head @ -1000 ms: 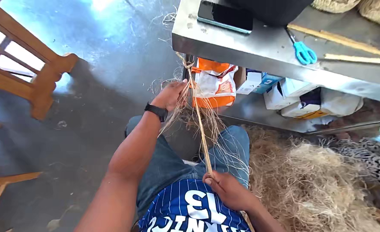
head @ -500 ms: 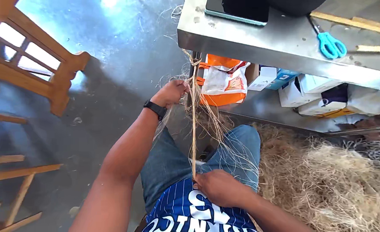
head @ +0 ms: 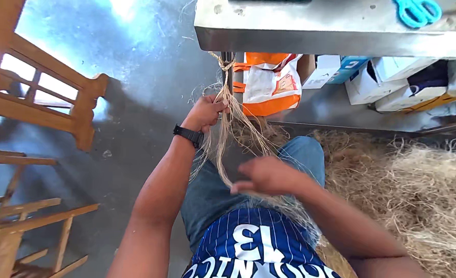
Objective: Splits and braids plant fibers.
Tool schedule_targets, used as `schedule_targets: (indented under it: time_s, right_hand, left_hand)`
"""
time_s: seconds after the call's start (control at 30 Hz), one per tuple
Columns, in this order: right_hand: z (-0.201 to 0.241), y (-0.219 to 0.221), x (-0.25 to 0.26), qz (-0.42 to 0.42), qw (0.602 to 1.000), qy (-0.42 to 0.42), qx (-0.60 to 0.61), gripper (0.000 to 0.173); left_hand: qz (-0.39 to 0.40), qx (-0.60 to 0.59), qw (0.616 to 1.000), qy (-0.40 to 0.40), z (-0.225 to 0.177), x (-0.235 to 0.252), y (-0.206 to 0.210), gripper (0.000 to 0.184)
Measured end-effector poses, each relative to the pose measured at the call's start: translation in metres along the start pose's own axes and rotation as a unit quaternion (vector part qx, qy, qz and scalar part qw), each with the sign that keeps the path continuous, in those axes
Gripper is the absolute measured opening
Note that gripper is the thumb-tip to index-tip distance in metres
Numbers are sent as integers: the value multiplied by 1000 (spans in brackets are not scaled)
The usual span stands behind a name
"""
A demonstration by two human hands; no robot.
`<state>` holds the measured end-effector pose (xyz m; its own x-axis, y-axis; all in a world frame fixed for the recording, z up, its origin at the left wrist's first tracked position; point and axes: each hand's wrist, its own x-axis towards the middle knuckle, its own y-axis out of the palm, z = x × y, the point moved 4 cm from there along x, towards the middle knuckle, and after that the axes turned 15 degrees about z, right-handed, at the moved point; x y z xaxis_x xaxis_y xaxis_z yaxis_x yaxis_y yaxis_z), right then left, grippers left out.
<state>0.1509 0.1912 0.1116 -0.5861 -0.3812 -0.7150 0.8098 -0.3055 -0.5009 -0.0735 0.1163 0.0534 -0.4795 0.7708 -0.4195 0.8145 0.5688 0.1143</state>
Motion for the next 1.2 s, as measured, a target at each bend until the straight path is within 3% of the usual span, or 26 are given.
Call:
schedule_targets:
  time_s: [0.1,0.17,0.23,0.33,0.47,0.63,0.8,0.97,1.07,1.2]
  right_hand:
    - [-34,-82,-6,-242,970,18,26,53]
    - [-59,-125,25,-345,931,-9,119,54]
    - [-82,-146,71,-317,902,-84,281,64]
    - [-94,-143,125,-197,835,-216,466,40]
    - [-100,-130,121,-197,802,-255,502,22]
    - [-123,-92,79,-178,764,-281,553,22]
    - [-139,-48,43,-136,726,-325,590,20]
    - [-168,12,-11,-94,781,-291,545,23]
    - [-226,64,-76,-156,798,-198,548,20]
    - [-317,163,-192,-291,737,-8,610,16]
  left_hand:
    - [1,-7,1000,7,2,2,3,19]
    - [4,-10,1000,14,3,4,5,19]
    - [8,-12,1000,20,4,6,5,19]
    - [-18,-16,1000,13,4,3,1,20]
    - [-21,-14,1000,14,2,-3,0,19]
    - [19,-34,999,34,7,8,18,18]
    - [65,-149,983,89,21,15,36,19]
    - [174,-246,939,166,22,19,51,37]
    - [197,-269,926,178,18,13,53,41]
    - [191,-211,944,166,30,-3,40,44]
